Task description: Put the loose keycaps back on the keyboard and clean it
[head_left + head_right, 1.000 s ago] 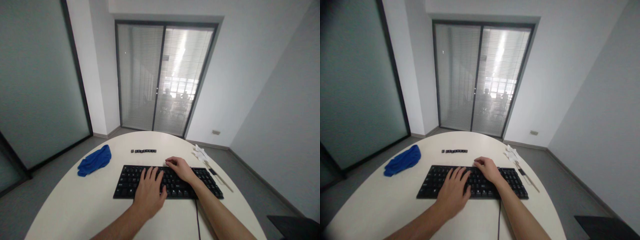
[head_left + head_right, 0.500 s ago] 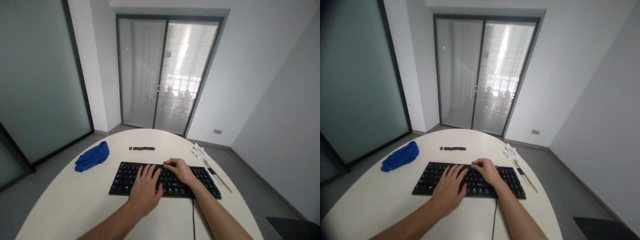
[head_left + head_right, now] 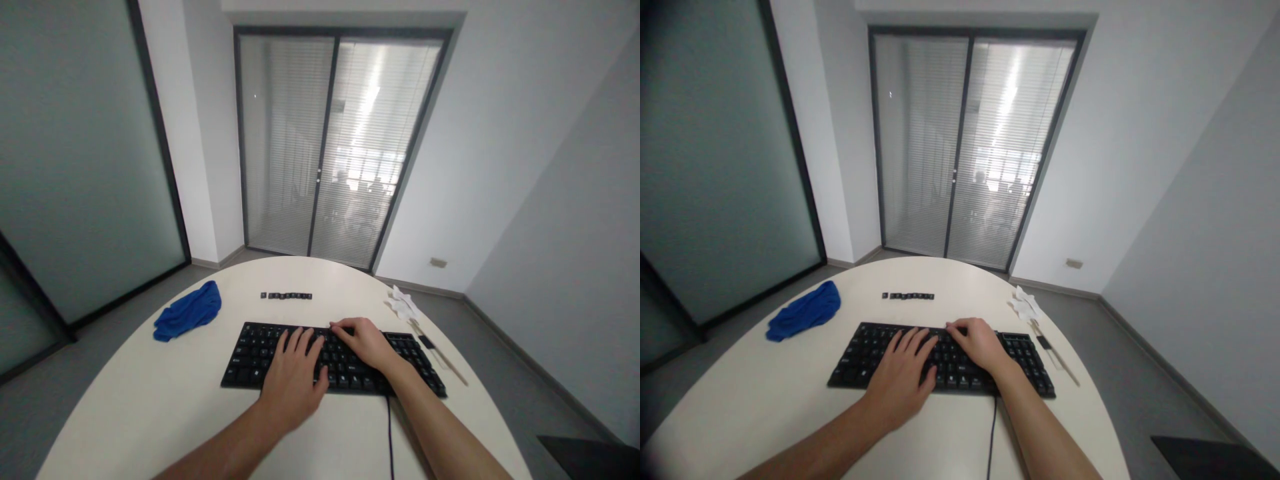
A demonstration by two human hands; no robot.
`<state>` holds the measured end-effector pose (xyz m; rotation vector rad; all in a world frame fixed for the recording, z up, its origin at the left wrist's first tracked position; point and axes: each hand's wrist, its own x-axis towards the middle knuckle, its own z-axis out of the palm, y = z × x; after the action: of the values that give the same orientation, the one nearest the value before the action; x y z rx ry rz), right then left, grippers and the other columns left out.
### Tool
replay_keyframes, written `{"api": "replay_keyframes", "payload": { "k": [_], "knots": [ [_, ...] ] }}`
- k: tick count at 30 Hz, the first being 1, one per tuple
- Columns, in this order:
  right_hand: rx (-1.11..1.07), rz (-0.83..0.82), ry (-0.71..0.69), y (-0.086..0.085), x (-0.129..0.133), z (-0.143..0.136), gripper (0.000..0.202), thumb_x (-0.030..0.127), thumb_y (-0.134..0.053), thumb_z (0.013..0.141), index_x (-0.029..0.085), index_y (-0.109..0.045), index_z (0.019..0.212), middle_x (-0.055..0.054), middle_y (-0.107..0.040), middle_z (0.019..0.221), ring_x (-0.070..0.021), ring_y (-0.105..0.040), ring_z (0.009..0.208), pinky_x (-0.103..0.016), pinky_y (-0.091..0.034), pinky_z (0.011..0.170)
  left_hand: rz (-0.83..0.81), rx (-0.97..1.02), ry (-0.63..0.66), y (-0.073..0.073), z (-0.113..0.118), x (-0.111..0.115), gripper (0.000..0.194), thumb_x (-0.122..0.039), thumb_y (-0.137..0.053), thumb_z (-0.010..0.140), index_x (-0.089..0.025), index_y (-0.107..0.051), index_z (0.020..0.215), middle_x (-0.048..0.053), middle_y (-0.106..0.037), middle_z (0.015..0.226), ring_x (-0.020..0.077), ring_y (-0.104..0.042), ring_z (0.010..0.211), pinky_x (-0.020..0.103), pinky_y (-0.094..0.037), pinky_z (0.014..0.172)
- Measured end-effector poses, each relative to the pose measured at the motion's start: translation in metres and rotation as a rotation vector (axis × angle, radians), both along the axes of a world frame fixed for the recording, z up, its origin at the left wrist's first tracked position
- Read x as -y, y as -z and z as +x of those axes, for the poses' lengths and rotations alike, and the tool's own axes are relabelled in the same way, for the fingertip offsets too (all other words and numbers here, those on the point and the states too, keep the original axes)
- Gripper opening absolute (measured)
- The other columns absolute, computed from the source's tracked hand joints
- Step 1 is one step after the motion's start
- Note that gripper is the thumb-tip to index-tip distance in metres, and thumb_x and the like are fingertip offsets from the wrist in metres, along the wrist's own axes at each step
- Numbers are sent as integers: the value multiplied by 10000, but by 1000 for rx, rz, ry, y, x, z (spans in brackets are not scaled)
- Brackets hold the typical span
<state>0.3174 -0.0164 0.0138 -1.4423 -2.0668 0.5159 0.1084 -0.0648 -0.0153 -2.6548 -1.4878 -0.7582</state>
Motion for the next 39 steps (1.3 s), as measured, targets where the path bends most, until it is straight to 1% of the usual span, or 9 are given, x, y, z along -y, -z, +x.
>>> {"api": "replay_keyframes", "payload": {
  "k": [5, 12, 18, 22, 27, 29, 33, 37, 39],
  "knots": [
    [101, 30, -11, -2, 3, 2, 400, 509, -492, 981, 238, -763, 1099, -53, -764, 1114, -242, -702, 1043, -342, -494, 968, 14, 3, -11, 4, 0, -1, 513, -384, -471, 945, -179, -514, 1413, 105, -539, 1460, 308, -432, 1375, 565, -264, 1194],
    [361, 108, -139, -16, 16, 3, 427, 439, -449, 1012, 232, -637, 1334, -81, -682, 1295, -237, -622, 1195, -353, -443, 1046, 35, -9, -54, 8, 0, -2, 537, -443, -473, 945, -201, -516, 1422, 111, -505, 1494, 353, -392, 1402, 605, -254, 1178],
    [491, 117, -104, -22, 23, -3, 462, 418, -408, 1025, 211, -574, 1403, -112, -642, 1343, -261, -575, 1235, -375, -413, 1066, 30, -1, -54, 7, 0, 0, 523, -434, -467, 948, -209, -521, 1416, 103, -517, 1480, 341, -400, 1390, 603, -243, 1181],
    [524, 69, -67, -26, 24, -8, 437, 375, -399, 1027, 222, -583, 1392, -104, -659, 1313, -262, -584, 1205, -365, -418, 1041, 27, 10, -46, 7, 0, -1, 517, -431, -479, 940, -212, -531, 1405, 105, -520, 1472, 340, -412, 1373, 608, -237, 1180],
    [598, 40, -9, -30, 24, -19, 413, 319, -389, 1021, 200, -607, 1351, -129, -693, 1231, -272, -613, 1145, -359, -449, 976, 27, 15, -43, 8, -1, -2, 515, -421, -483, 933, -214, -539, 1401, 117, -522, 1464, 348, -423, 1353, 613, -240, 1169],
    [647, 25, -1, -33, 25, -26, 389, 245, -382, 1006, 193, -646, 1287, -133, -711, 1176, -270, -632, 1115, -350, -460, 957, 28, 18, -46, 8, -1, -2, 515, -420, -482, 931, -215, -542, 1399, 118, -525, 1461, 350, -427, 1348, 615, -242, 1166],
    [770, -34, 64, -40, 24, -40, 398, 87, -410, 918, 168, -695, 1184, -160, -721, 1117, -276, -659, 1076, -339, -483, 904, 27, 27, -40, 9, -1, -2, 517, -419, -478, 928, -214, -540, 1399, 112, -529, 1458, 346, -431, 1343, 615, -244, 1165],
    [786, -41, 128, -40, 7, -49, 337, 95, -427, 913, 120, -744, 1024, -214, -728, 1044, -318, -685, 1024, -372, -495, 856, 25, 23, -43, 10, 0, -2, 523, -415, -472, 928, -199, -544, 1398, 123, -527, 1463, 348, -425, 1354, 614, -228, 1174],
    [772, -40, 159, -37, -8, -50, 315, 142, -442, 929, 120, -746, 1010, -224, -728, 1050, -332, -692, 1011, -392, -497, 847, 28, 23, -48, 10, 0, -2, 525, -415, -468, 926, -195, -546, 1396, 128, -527, 1462, 352, -418, 1361, 616, -224, 1176]
  ]
}}
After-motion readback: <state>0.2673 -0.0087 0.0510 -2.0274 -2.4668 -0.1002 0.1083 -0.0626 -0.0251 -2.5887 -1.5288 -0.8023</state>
